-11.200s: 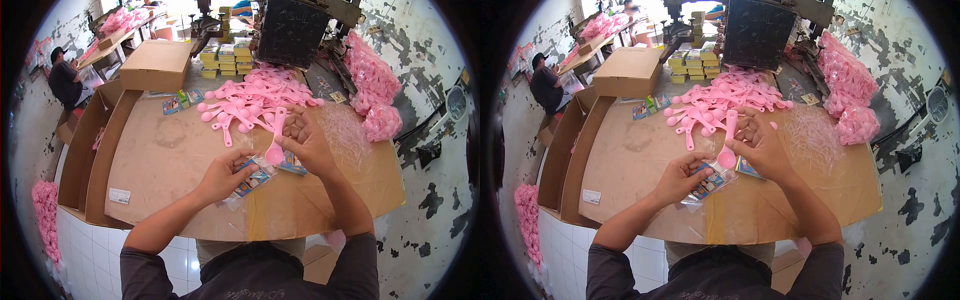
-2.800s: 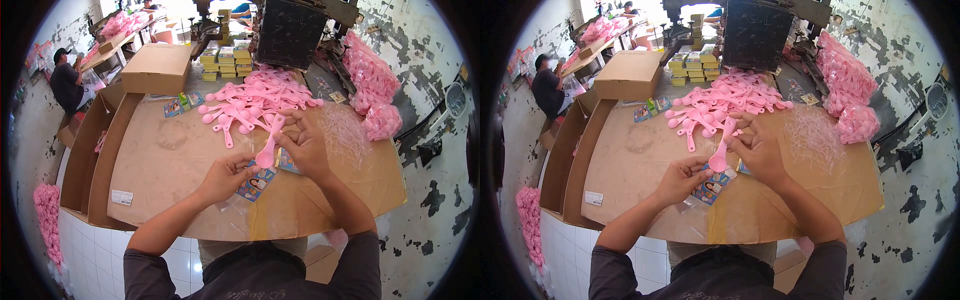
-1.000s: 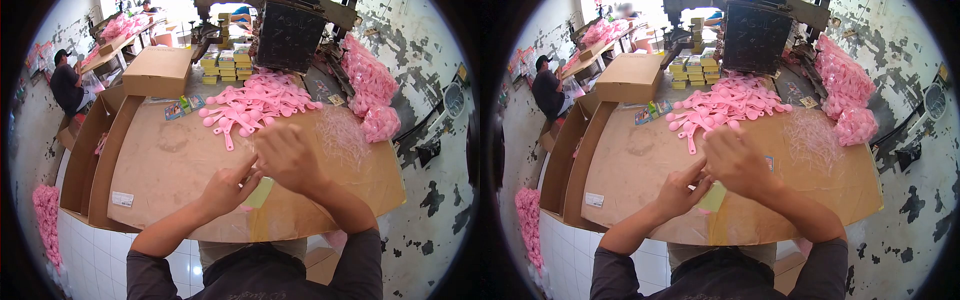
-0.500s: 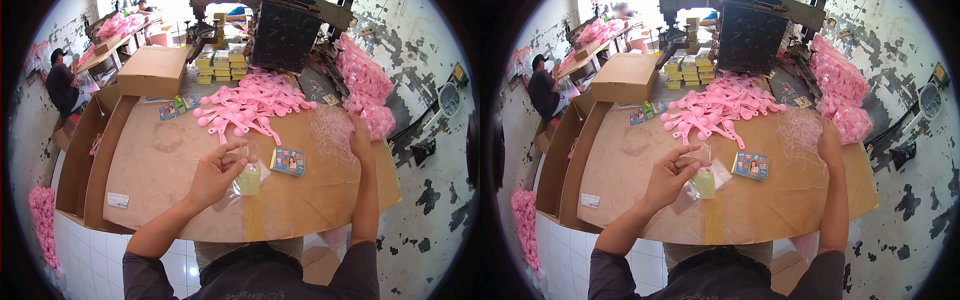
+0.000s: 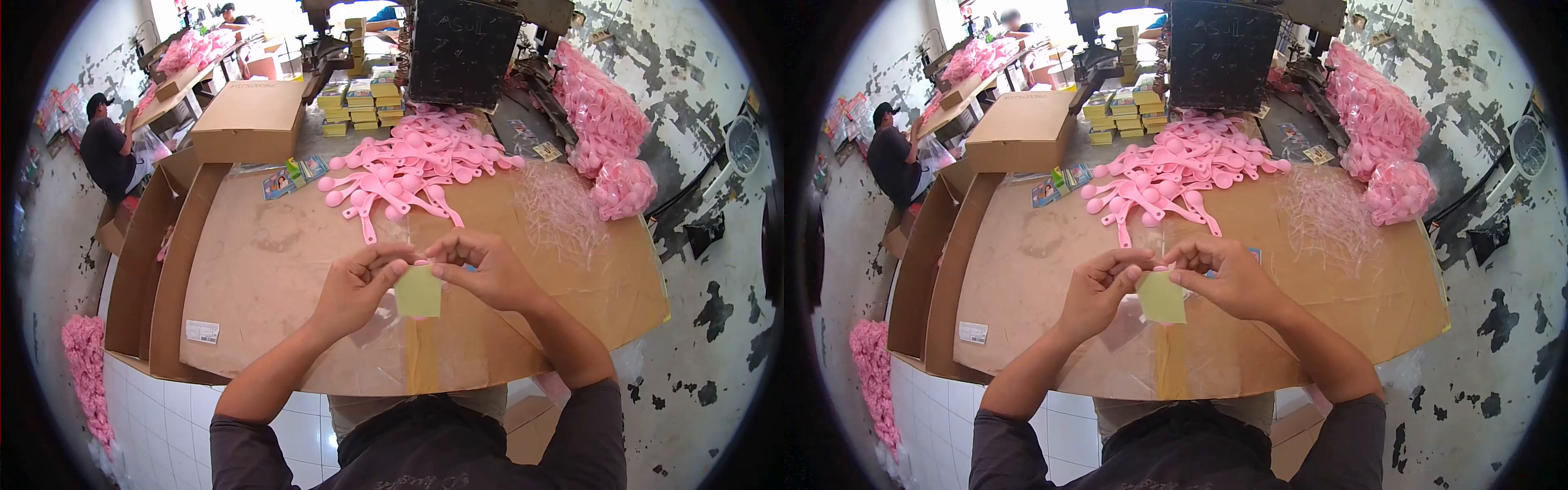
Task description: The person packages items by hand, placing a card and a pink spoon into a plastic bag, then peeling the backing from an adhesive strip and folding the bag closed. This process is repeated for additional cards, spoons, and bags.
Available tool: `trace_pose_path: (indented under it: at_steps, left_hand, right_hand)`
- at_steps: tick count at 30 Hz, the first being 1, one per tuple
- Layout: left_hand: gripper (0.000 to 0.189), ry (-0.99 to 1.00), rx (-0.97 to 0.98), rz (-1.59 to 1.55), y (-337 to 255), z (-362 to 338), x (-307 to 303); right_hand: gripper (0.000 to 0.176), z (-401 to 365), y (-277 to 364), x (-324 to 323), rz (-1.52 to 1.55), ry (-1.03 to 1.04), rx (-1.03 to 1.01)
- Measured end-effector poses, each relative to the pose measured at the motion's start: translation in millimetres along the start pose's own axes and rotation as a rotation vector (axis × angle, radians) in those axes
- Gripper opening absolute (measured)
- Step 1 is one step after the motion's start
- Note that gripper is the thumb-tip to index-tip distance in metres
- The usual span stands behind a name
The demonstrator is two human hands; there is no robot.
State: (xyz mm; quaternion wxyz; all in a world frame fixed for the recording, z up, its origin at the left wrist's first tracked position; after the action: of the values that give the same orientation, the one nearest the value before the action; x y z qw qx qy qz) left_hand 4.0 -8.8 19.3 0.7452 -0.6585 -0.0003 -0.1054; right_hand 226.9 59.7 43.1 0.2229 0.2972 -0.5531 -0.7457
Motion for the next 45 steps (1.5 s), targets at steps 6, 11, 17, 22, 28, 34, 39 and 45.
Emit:
trace_pose_path:
  at_steps: [6, 11, 17, 22, 28, 34, 39, 45]
  left_hand:
    - [0.025, -0.010, -0.022, 0.099, 2.6, 2.0, -3.6]
    - [0.021, 0.010, 0.211, 0.404, 5.2, -0.3, -10.6]
    - [0.025, 0.073, 0.293, 0.438, -0.5, 2.4, -13.4]
    - [0.027, 0.080, 0.216, 0.395, 1.4, 1.8, -15.2]
    - [0.027, 0.105, 0.209, 0.387, 7.3, 3.8, -18.3]
    - [0.021, 0.090, 0.139, 0.231, 10.0, 4.4, -16.6]
    - [0.019, 0.059, 0.014, 0.236, 10.8, 5.1, -11.7]
    - [0.019, -0.009, -0.046, 0.216, 11.2, 6.7, -10.0]
  right_hand:
    - [0.015, -3.5, -4.2, -8.1, 0.137, -0.051, 0.078]
    - [0.012, -5.2, -15.6, -16.8, 0.150, -0.028, 0.046]
    - [0.012, -5.0, -15.4, -22.6, 0.091, 0.026, -0.045]
    - [0.015, -7.0, -14.7, -23.2, 0.137, 0.056, -0.054]
    - [0.017, -6.2, -17.0, -25.1, 0.001, 0.084, -0.078]
    - [0.015, -5.8, -14.6, -28.5, -0.043, 0.088, -0.071]
    - [0.013, -6.0, -19.4, -26.1, -0.113, 0.082, -0.090]
    - [0.034, -5.7, -32.6, -19.4, 0.053, 0.040, 0.005]
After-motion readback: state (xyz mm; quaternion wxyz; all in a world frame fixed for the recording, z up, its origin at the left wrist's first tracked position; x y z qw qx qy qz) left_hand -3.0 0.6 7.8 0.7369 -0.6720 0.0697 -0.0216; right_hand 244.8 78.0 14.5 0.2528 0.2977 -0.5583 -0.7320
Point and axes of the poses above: each hand's wrist, its own z-axis towards the middle knuckle, its own x-axis out of the palm, y = z × x, the point moved 1 cm from there along z, towards the middle knuckle, and after that the axes turned 3 degrees about -x, right-handed, at the moved point
